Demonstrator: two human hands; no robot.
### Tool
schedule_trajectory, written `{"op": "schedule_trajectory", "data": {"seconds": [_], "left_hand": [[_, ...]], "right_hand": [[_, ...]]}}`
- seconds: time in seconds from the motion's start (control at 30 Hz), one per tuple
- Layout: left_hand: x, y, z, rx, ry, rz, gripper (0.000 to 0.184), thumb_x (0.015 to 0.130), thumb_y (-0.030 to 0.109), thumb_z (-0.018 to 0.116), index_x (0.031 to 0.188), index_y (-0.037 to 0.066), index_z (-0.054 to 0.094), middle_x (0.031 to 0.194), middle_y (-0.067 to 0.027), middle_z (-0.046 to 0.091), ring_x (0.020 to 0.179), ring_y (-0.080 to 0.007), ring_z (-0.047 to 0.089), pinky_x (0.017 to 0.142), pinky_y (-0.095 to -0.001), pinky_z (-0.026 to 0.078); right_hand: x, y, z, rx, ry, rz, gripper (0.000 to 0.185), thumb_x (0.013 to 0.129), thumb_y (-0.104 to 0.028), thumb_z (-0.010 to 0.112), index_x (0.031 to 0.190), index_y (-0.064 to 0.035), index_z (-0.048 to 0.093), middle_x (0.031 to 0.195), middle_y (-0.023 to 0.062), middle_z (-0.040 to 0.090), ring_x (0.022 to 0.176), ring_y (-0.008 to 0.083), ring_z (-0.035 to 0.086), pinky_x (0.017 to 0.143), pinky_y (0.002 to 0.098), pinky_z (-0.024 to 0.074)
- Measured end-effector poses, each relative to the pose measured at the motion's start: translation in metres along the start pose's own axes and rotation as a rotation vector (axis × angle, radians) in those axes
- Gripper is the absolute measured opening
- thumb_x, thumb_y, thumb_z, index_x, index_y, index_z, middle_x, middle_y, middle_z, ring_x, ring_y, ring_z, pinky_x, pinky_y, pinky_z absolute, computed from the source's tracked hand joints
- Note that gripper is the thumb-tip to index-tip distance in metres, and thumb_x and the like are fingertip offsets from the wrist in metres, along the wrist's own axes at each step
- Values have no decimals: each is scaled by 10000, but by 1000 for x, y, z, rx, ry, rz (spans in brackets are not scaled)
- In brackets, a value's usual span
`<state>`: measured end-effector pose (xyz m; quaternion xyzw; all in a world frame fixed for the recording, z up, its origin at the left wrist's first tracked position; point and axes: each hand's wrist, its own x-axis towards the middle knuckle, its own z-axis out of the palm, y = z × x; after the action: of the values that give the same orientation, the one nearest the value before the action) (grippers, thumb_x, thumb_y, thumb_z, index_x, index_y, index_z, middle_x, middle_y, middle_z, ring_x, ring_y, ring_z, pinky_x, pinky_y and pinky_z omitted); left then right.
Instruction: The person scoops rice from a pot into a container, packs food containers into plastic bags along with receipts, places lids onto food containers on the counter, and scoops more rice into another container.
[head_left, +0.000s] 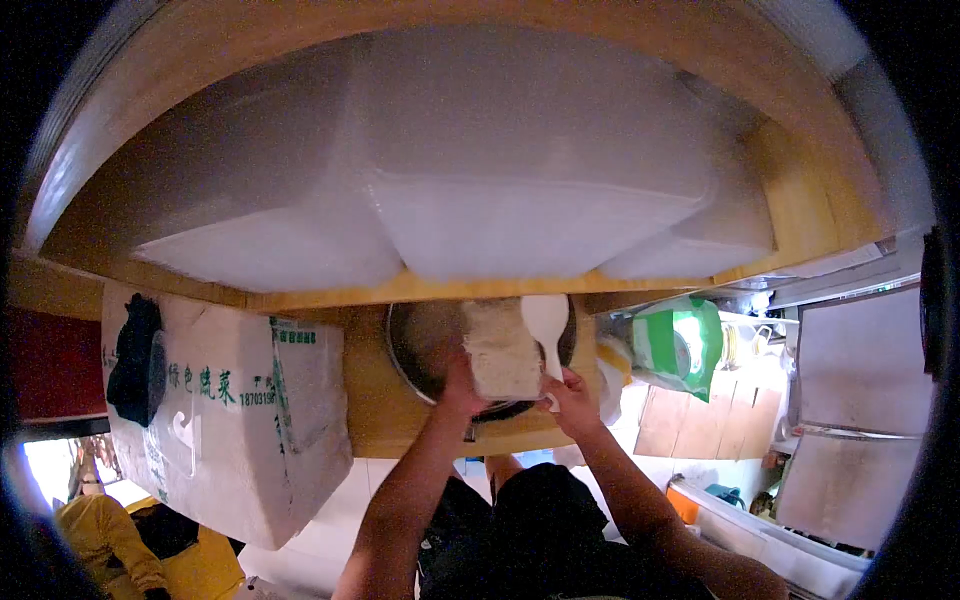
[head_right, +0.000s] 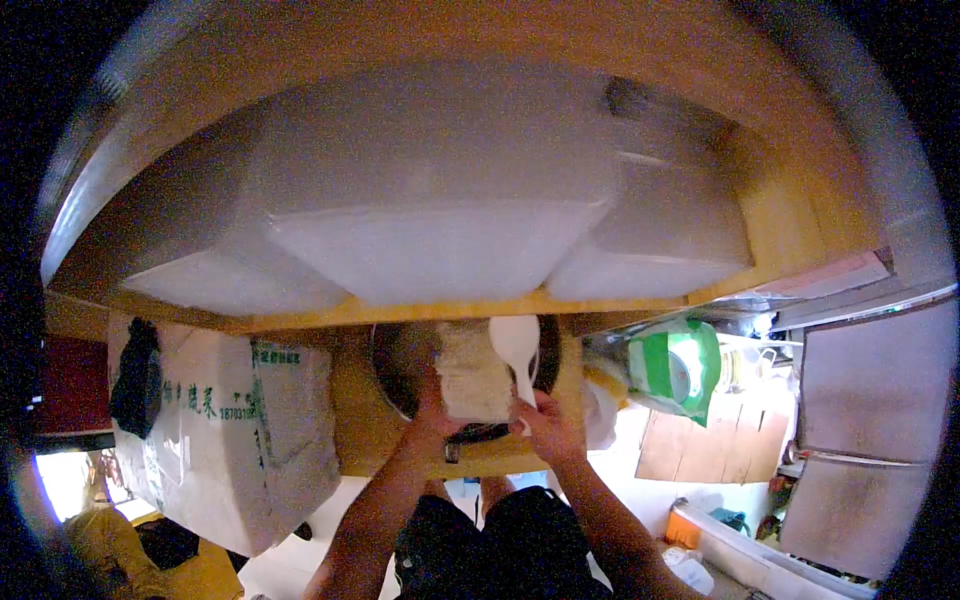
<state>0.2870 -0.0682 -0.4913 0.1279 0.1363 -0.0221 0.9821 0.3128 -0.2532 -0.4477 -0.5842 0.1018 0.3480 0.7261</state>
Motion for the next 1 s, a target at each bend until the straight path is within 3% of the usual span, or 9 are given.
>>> {"op": "schedule_trajectory", "data": {"seconds": [0.1, 0.2, 0.33, 0.47, 0.5, 0.63, 0.87, 0.97, 1.0], "left_hand": [[-15, 3, 12, -351, -42, -27, 577, 891, 459, 414, 1304, 56, 409, 1269, -151, 503, 1131, -318, 514, 948, -490, 416], [-20, 19, 15, -287, -109, 42, 566, 906, 455, 390, 1302, 52, 418, 1273, -149, 504, 1119, -320, 523, 937, -491, 423], [-18, 21, -28, -303, 10, 21, 580, 901, 474, 400, 1306, 60, 420, 1281, -143, 497, 1128, -328, 514, 942, -488, 421], [-21, 37, -32, -245, -22, 1, 572, 899, 464, 410, 1306, 61, 422, 1286, -143, 493, 1138, -332, 505, 945, -486, 420], [-22, 39, -34, -223, -7, 4, 573, 897, 465, 411, 1306, 63, 422, 1286, -142, 493, 1139, -331, 504, 945, -485, 420], [-22, 37, -37, -275, -142, -68, 590, 888, 484, 417, 1307, 69, 425, 1277, -137, 502, 1142, -333, 501, 945, -486, 419], [-45, 37, -35, -201, 99, -31, 585, 871, 488, 434, 1275, 66, 458, 1247, -144, 525, 1118, -346, 520, 942, -519, 415], [-39, 38, -40, -67, -18, 82, 573, 864, 483, 451, 1264, 73, 468, 1234, -152, 534, 1112, -355, 525, 924, -558, 420], [-39, 37, -33, -141, -33, 51, 569, 864, 461, 452, 1273, 65, 458, 1246, -149, 526, 1121, -349, 519, 936, -547, 412]], "right_hand": [[3, -2, 5, -219, -133, -53, 162, 914, -196, 526, 919, -47, 588, 692, 3, 554, 570, 105, 525, 510, 257, 429], [0, -61, 22, -903, 71, -121, 217, 927, -247, 516, 920, -39, 576, 675, 23, 573, 538, 112, 527, 491, 278, 444], [32, -61, 30, -413, -262, 107, 320, 926, -348, 508, 958, -34, 561, 648, 48, 593, 512, 144, 546, 479, 304, 472], [15, -62, 39, -670, -380, 276, 351, 920, -389, 501, 982, -52, 574, 659, 49, 597, 569, 146, 582, 510, 281, 494], [4, -73, 47, -720, -200, 265, 352, 917, -401, 501, 933, -59, 581, 629, 41, 566, 544, 135, 549, 484, 287, 473], [21, -78, 63, -692, -239, 6, 398, 907, -419, 501, 923, -29, 580, 592, 44, 546, 479, 122, 513, 440, 288, 449], [-10, -92, 60, -912, -377, 132, 316, 922, -325, 510, 910, -20, 596, 576, 41, 529, 479, 112, 518, 447, 270, 434], [9, -54, 38, -1281, -378, -530, 320, 922, -330, 509, 881, -23, 590, 575, 44, 530, 472, 117, 519, 444, 274, 431], [15, -56, 36, -1261, -285, -479, 341, 914, -348, 509, 872, -20, 595, 574, 65, 548, 478, 141, 539, 458, 297, 445]]}}
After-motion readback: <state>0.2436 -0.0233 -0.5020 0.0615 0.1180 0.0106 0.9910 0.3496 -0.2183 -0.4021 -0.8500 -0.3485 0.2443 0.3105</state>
